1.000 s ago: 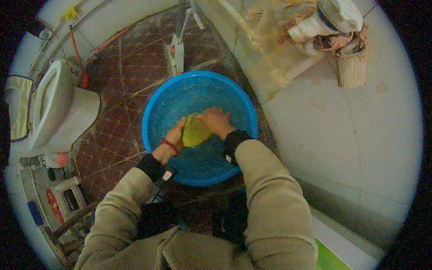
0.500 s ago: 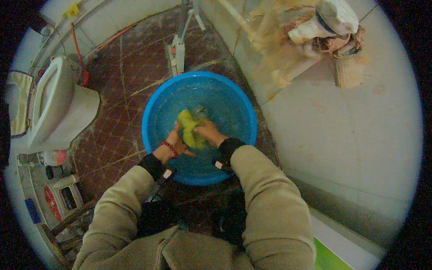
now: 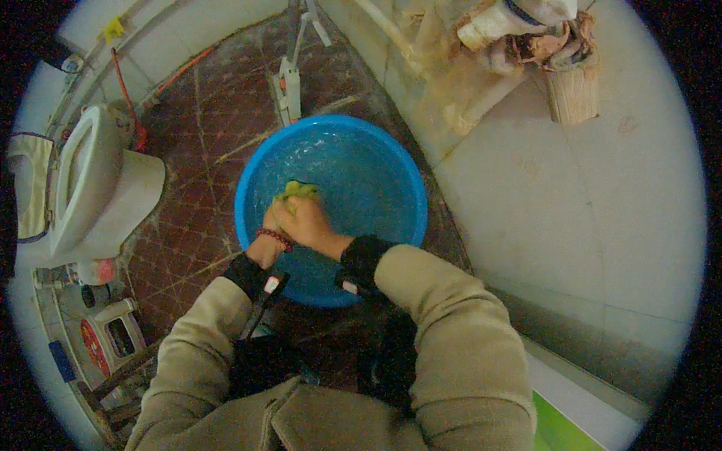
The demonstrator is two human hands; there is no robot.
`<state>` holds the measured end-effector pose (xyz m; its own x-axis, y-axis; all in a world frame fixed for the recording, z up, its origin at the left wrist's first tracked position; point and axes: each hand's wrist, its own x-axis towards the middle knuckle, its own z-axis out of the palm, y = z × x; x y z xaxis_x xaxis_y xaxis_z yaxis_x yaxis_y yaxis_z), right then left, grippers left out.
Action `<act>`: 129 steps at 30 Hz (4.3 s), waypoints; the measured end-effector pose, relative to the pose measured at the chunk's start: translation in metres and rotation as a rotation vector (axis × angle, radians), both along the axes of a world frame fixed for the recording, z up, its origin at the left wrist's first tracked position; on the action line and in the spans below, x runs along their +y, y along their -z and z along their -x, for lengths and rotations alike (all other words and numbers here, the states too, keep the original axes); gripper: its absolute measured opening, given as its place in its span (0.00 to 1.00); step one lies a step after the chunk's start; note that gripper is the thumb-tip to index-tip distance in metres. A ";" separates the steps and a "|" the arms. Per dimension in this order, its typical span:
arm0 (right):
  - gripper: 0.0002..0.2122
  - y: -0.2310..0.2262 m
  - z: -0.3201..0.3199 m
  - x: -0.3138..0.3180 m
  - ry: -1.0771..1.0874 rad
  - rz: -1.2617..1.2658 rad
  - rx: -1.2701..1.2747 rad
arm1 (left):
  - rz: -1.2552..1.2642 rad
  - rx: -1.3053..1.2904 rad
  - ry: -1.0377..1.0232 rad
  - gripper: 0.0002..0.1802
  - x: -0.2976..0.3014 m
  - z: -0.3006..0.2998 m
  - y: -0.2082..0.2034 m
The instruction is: The person washes a cloth in a blue basin, scrubs the toilet bowl with a red brush, and rinses the cloth again. The person handles the basin, cloth, and brush throughout the sequence.
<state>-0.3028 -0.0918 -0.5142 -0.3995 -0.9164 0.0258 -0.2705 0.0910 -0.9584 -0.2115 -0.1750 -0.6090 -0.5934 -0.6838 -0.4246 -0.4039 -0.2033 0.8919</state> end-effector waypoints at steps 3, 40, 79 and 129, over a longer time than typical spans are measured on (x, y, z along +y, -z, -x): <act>0.18 0.008 0.015 -0.007 0.037 -0.227 0.150 | -0.171 0.040 -0.201 0.19 0.010 0.006 -0.016; 0.18 0.014 0.016 0.003 -0.060 -0.249 0.005 | -0.308 0.063 0.088 0.23 0.002 -0.003 0.006; 0.13 0.050 0.151 -0.005 -0.094 -0.468 0.168 | -0.071 -0.296 -0.201 0.27 -0.047 -0.038 -0.029; 0.21 0.032 0.034 0.001 -0.030 -0.400 0.384 | 0.021 -0.328 0.214 0.17 0.018 -0.003 -0.038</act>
